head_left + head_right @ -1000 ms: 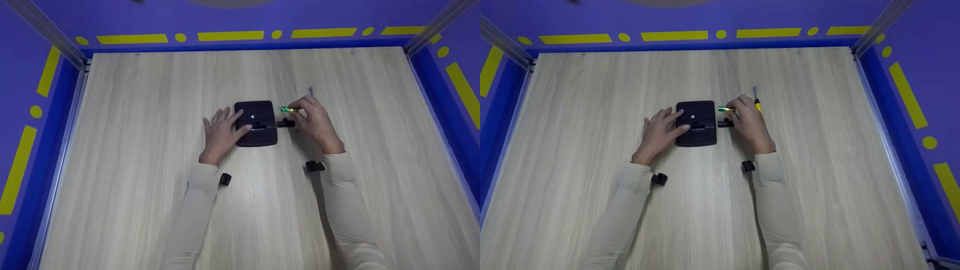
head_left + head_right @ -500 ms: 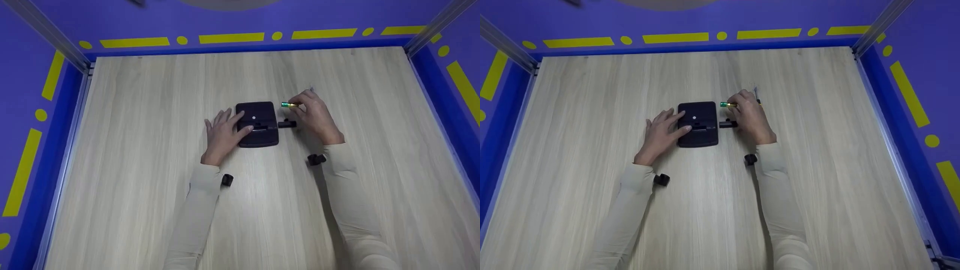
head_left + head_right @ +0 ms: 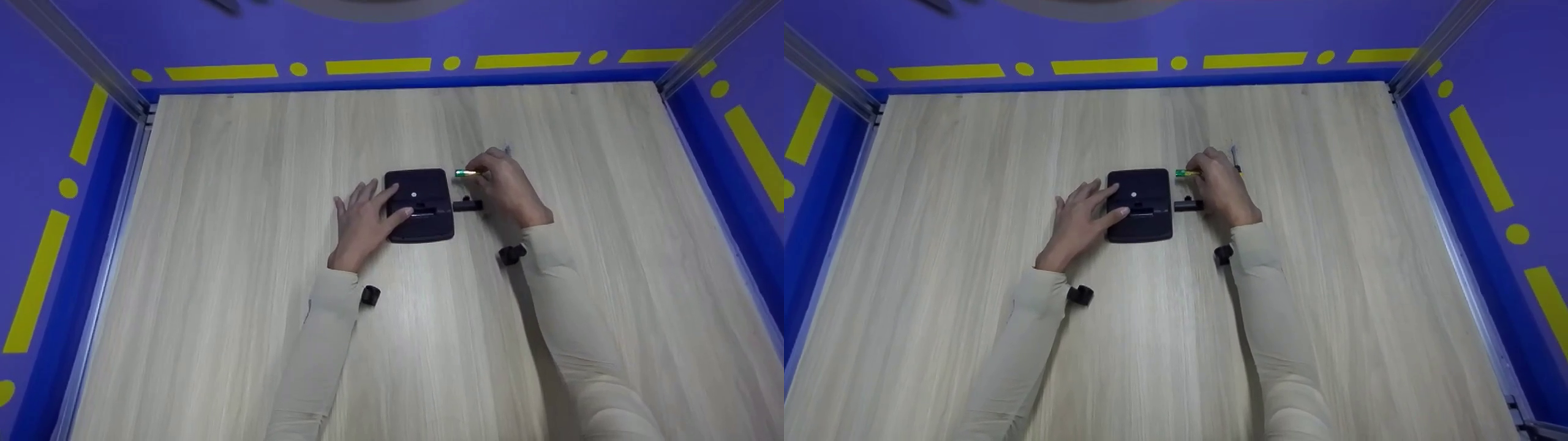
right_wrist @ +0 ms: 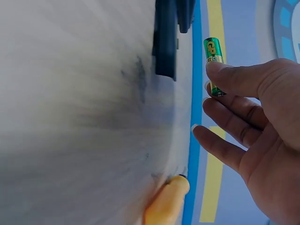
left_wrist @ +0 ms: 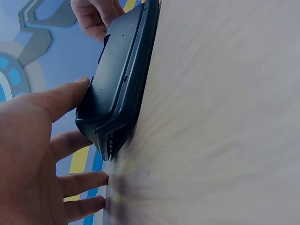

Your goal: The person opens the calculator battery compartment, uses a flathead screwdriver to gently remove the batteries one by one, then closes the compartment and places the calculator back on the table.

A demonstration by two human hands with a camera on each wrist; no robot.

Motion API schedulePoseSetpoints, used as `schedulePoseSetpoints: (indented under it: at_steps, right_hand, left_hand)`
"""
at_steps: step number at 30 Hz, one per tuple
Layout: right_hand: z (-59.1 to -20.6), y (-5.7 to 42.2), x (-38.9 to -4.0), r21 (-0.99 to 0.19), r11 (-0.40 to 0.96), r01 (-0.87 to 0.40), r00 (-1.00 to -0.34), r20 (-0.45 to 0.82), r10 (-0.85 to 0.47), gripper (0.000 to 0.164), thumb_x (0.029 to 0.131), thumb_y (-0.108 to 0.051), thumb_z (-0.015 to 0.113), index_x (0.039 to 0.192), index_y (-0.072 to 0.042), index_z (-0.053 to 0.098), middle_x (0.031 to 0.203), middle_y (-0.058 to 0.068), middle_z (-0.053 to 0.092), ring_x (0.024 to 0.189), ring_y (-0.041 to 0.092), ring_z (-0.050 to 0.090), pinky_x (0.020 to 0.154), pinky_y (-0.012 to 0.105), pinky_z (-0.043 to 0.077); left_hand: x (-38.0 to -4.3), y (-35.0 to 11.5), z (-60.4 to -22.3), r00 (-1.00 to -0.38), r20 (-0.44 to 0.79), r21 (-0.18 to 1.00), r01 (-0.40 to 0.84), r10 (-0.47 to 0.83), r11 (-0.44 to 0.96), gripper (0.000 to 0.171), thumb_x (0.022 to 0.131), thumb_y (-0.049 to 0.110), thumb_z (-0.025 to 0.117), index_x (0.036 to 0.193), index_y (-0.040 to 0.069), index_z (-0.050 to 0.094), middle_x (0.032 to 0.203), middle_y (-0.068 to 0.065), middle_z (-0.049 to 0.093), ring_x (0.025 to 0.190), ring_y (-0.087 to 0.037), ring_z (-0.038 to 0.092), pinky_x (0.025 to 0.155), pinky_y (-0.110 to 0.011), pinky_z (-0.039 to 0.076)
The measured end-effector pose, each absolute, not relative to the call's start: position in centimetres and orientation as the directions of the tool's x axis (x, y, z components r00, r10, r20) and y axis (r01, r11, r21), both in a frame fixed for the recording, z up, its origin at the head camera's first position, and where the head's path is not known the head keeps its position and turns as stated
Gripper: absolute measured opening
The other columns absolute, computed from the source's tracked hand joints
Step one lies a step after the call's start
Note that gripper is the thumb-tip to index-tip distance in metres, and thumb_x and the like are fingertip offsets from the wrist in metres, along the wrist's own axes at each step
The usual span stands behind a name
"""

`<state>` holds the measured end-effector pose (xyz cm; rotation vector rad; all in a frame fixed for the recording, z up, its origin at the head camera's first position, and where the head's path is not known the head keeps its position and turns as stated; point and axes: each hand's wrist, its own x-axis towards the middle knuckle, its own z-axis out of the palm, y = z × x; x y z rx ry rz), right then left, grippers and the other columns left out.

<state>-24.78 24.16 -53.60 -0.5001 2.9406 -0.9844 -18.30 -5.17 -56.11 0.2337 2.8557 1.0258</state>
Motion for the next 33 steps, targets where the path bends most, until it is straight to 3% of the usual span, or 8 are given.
schedulePoseSetpoints:
  at_steps: [10,33]
  right_hand:
    - [-54.5,24.0,-25.8,-0.625,0.740,-0.250,-0.958,0.051,-0.281,0.011,0.100,-0.005,0.074,0.112,-0.004,0.076,0.112,0.011,0.067,0.109,0.028,0.064,0.098,0.043,0.053]
    - [-55.3,23.8,-26.5,-0.616,0.754,-0.229,-0.959,0.010,-0.283,0.011,0.100,-0.003,0.074,0.111,-0.003,0.078,0.111,0.011,0.066,0.108,0.028,0.062,0.095,0.044,0.053]
  left_hand:
    - [-18.4,-5.2,-55.9,-0.983,-0.032,0.635,0.120,0.181,0.763,0.071,0.100,0.062,0.063,0.158,0.022,0.055,0.168,-0.018,0.037,0.159,-0.039,0.023,0.122,-0.074,0.000]
    - [-18.4,-5.2,-56.1,-0.984,-0.047,0.652,0.102,0.174,0.751,0.071,0.100,0.062,0.065,0.158,0.022,0.054,0.169,-0.017,0.036,0.159,-0.038,0.021,0.123,-0.073,-0.002]
